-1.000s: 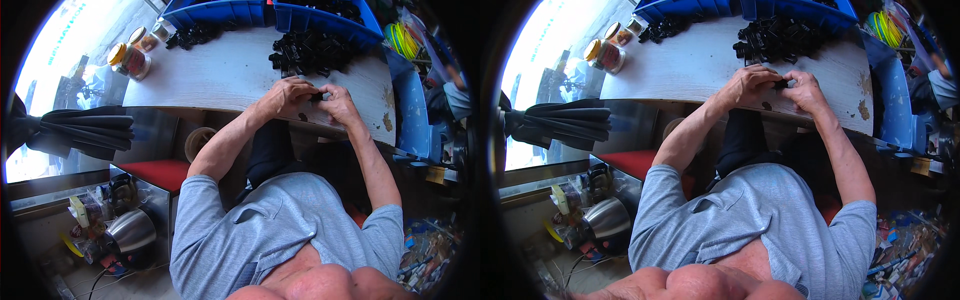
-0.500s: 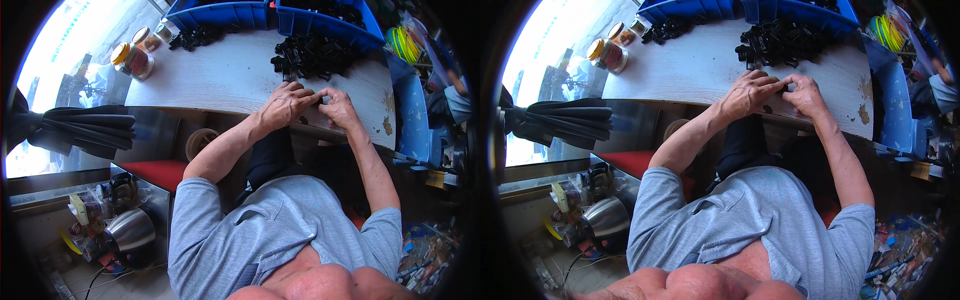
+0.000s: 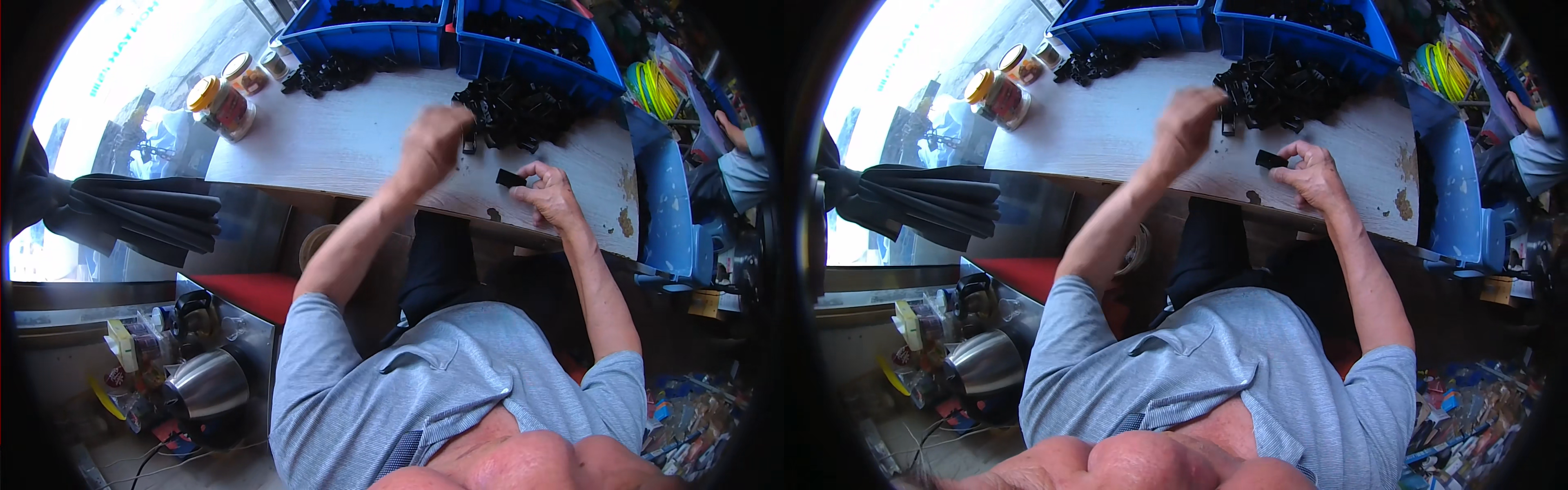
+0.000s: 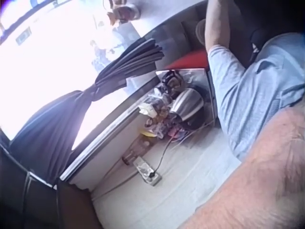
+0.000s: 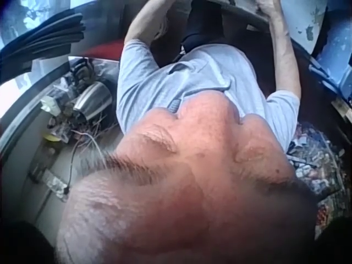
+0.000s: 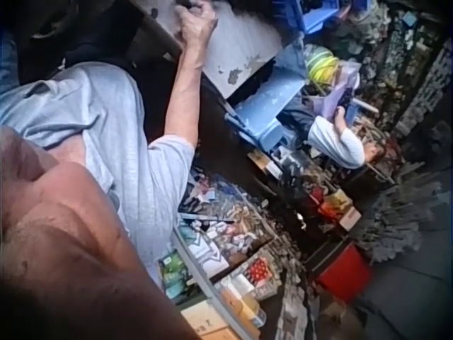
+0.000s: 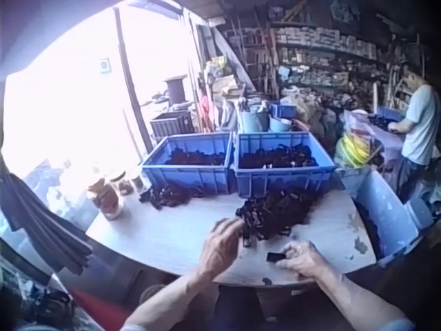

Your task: The recorder is assembling small black mechanical components by hand at a workbench.

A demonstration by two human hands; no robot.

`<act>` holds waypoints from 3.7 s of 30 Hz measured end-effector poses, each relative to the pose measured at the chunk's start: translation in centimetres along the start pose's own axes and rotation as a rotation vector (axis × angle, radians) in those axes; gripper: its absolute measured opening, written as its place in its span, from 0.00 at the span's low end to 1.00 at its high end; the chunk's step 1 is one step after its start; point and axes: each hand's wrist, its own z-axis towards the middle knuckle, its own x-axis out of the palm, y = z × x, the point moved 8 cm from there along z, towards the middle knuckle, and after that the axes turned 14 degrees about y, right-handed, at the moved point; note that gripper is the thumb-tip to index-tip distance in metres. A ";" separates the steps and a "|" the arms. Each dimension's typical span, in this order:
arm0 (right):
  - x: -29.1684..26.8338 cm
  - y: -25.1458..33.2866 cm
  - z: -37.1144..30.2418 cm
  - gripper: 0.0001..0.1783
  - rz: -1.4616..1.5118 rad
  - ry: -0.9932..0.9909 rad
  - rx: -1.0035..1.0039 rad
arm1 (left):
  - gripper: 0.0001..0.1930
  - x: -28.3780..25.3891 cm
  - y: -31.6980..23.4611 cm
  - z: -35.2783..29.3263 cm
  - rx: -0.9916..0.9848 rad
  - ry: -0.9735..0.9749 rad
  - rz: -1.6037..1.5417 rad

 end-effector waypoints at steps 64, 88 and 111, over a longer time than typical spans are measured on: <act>-4.3 0.3 3.8 0.24 0.065 -0.281 0.064 | 0.14 -3.4 3.4 -4.7 -0.371 -0.064 0.061; -0.2 2.3 2.0 0.27 -0.059 0.082 -0.007 | 0.13 5.6 -5.1 -1.0 -0.277 0.146 -0.061; -2.0 -0.5 0.6 0.17 0.156 -0.039 0.000 | 0.18 -4.3 1.3 -3.4 -0.375 -0.092 0.408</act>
